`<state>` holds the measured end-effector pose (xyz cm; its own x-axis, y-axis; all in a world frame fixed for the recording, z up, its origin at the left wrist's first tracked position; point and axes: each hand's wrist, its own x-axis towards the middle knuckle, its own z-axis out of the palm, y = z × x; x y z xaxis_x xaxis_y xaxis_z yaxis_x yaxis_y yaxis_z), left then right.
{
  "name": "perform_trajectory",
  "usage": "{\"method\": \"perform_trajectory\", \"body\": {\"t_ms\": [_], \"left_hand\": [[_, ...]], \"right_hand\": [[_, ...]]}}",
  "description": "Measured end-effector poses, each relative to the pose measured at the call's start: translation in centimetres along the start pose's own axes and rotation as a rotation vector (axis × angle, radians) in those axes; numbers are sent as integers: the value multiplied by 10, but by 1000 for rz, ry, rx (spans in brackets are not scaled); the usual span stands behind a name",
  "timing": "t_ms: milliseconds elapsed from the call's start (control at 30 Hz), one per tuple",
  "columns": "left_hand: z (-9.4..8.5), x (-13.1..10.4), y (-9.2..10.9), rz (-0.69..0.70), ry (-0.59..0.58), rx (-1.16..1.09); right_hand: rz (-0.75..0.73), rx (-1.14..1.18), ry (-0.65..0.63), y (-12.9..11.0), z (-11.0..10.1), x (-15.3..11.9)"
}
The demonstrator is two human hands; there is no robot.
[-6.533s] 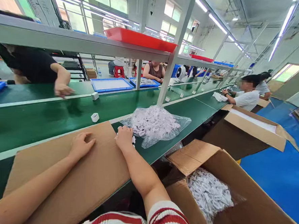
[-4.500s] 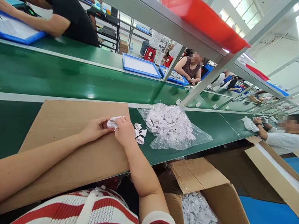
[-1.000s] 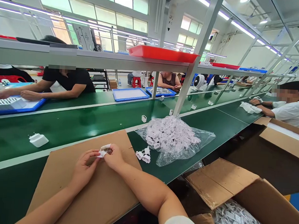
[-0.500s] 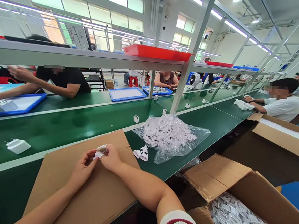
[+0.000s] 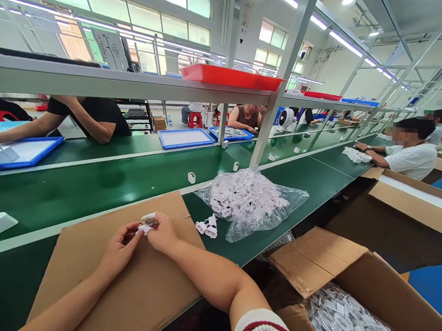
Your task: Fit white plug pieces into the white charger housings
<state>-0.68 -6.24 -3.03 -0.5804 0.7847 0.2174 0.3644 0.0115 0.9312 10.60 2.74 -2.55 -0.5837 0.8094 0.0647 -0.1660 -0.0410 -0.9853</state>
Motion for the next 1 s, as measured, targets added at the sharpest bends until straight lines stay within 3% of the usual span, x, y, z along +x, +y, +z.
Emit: {"method": "perform_trajectory", "body": {"t_ms": [667, 900, 1000], "left_hand": [[1, 1, -1, 5, -14, -29], [-1, 4, -3, -69, -3, -75], [0, 5, -2, -77, 25, -71]], "right_hand": [[-40, -82, -33, -5, -3, -1], [-180, -300, 35, -29, -21, -3], [-170, -327, 60, -30, -27, 2]]}}
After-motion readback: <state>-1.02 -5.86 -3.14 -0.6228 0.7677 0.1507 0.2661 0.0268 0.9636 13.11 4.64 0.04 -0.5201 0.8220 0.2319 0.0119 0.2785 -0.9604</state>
